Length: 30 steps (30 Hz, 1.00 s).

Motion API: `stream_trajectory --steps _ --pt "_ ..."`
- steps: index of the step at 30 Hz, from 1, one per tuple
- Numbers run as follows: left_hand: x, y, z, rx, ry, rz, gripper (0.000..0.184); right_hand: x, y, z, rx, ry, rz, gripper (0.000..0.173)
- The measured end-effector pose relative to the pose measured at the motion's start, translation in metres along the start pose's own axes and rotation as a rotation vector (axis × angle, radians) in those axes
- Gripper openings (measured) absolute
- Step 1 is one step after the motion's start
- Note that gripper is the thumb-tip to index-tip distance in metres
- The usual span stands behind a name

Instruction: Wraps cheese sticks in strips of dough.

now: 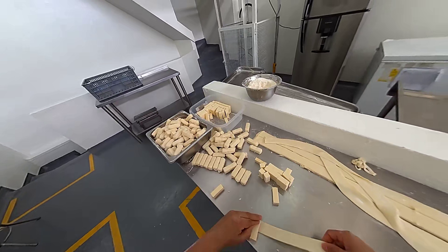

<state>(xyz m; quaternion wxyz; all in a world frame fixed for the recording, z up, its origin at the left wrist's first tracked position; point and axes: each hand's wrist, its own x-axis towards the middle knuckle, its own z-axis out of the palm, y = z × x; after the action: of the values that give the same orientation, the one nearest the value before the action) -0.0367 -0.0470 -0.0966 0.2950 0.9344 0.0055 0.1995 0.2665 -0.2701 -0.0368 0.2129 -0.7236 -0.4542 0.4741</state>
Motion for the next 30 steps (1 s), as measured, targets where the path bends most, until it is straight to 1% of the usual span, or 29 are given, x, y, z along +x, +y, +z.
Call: stream_trajectory --steps 2,3,4,5,6,7,8,9,10,11,13,14,16,18,19,21,23,24,26,27,28,30 --pt "0.013 0.0 -0.001 0.036 -0.173 0.094 0.04 0.002 0.001 -0.007 -0.058 0.029 -0.002 0.026" --pt "0.02 0.002 0.002 0.079 -0.22 0.146 0.043 0.004 -0.001 -0.008 -0.115 0.062 0.001 0.027" --pt "0.026 0.006 0.008 0.114 -0.244 0.184 0.04 0.004 -0.004 -0.007 -0.201 0.114 -0.001 0.027" --pt "0.031 0.011 0.014 0.127 -0.228 0.196 0.032 0.004 -0.007 -0.004 -0.298 0.18 -0.024 0.028" --pt "0.038 0.019 0.018 0.123 -0.172 0.156 0.021 0.003 -0.01 0.002 -0.368 0.263 -0.097 0.03" --pt "0.047 0.028 0.018 0.098 -0.086 0.061 0.012 0.005 -0.013 0.007 -0.378 0.325 -0.202 0.036" --pt "0.058 0.042 0.015 0.027 -0.016 -0.08 0.015 0.007 -0.019 0.011 -0.323 0.342 -0.307 0.047" --pt "0.07 0.057 0.009 -0.059 0.043 -0.223 0.023 0.01 -0.028 0.015 -0.202 0.31 -0.383 0.058" --pt "0.081 0.073 0.003 -0.14 0.086 -0.343 0.028 0.012 -0.04 0.018 -0.054 0.247 -0.416 0.062" --pt "0.089 0.089 -0.003 -0.226 0.118 -0.457 0.032 0.013 -0.05 0.019 0.087 0.161 -0.398 0.057" --pt "0.1 0.11 -0.012 -0.433 0.19 -0.649 0.039 0.018 -0.064 0.014 0.307 0.001 -0.337 0.033" --pt "0.102 0.112 -0.015 -0.57 0.233 -0.709 0.037 0.02 -0.068 0.008 0.363 -0.048 -0.339 0.024" --pt "0.101 0.116 -0.021 -0.924 0.311 -0.774 0.026 0.022 -0.073 -0.007 0.381 -0.114 -0.384 0.019" --pt "0.096 0.123 -0.022 -1.228 0.285 -0.787 0.018 0.022 -0.075 -0.019 0.328 -0.12 -0.415 0.019" --pt "0.094 0.127 -0.021 -1.314 0.254 -0.784 0.016 0.021 -0.076 -0.022 0.291 -0.111 -0.416 0.019" --pt "0.092 0.13 -0.015 -1.357 0.213 -0.782 0.016 0.019 -0.078 -0.024 0.236 -0.098 -0.391 0.021" --pt "0.092 0.131 -0.009 -1.26 0.201 -0.786 0.024 0.018 -0.081 -0.02 0.23 -0.082 -0.357 0.026" --pt "0.092 0.131 -0.006 -1.212 0.218 -0.783 0.027 0.016 -0.083 -0.017 0.244 -0.071 -0.354 0.032" --pt "0.093 0.133 -0.002 -1.209 0.303 -0.791 0.024 0.012 -0.082 -0.011 0.292 -0.044 -0.403 0.037" --pt "0.094 0.135 -0.003 -1.248 0.345 -0.804 0.023 0.01 -0.079 -0.01 0.32 -0.03 -0.45 0.033" --pt "0.095 0.136 -0.007 -1.301 0.366 -0.816 0.025 0.007 -0.076 -0.011 0.343 -0.024 -0.499 0.026" --pt "0.093 0.139 -0.012 -1.398 0.327 -0.78 0.036 0.003 -0.068 -0.015 0.347 -0.019 -0.554 0.017"
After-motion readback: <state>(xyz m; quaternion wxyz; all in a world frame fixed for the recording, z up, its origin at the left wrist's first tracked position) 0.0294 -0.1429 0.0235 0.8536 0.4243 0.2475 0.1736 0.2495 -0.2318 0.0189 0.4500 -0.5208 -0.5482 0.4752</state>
